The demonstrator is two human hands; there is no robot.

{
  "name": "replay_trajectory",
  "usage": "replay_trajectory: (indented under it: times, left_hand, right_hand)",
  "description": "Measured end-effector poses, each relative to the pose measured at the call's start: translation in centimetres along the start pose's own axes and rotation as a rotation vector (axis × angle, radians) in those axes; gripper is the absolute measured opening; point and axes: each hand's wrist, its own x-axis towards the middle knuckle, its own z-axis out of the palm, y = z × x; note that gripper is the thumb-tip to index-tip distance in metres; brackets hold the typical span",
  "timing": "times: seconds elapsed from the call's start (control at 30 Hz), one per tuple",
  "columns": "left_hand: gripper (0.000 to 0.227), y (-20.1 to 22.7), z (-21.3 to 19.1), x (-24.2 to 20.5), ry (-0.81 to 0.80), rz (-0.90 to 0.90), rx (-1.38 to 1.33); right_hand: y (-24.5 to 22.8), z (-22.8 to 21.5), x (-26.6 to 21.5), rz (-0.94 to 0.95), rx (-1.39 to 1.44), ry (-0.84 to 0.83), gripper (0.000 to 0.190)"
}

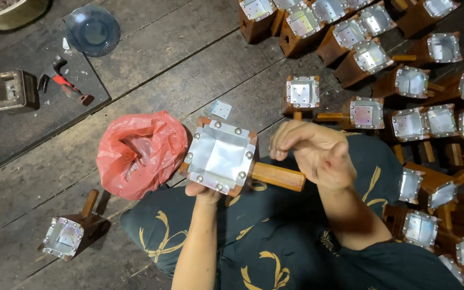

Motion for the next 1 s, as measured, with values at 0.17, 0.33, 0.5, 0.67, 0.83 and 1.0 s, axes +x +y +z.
replay_trajectory:
  times: [0.17, 0.33, 0.5, 0.67, 0.83, 1.0]
  left_hand:
    - [0.124, -0.6, -1.0, 0.2, -0.127, 0.112, 0.218]
    - [0.138, 1.2, 1.4, 0.3, -0.217, 0.202, 0.394]
    - [0.075, 4.2, 7.4, 1.7, -0.055, -0.312, 0.549]
    - [0.04, -6.2, -2.8, 6.6, 0.028, -0.154, 1.128]
    - [0.046, -14.4, -8.1, 10.5, -0.102, 0.179, 1.521]
    - [0.044, -16.2, -10.7, 10.8, -0.279, 0.017, 1.998]
  right_hand:
    - [-1.6, 0.1, -0.8, 0.275, -0.492, -0.039, 0.054]
    - [-1.2, -0.1, -1.9, 0.633, -0.746, -0.335, 0.026]
    - [2.2, -0.4, -5.1, 0.975, -0.769, -0.147, 0.036]
    - [9.8, -3.3, -9.3, 0.994, -0.759, 0.025, 0.035]
    - [17.0, -6.0, -10.7, 0.897, -0.713, 0.201, 0.028]
    - [19.6, -7.8, -9.9, 0.864, -0.591, 0.345, 0.041]
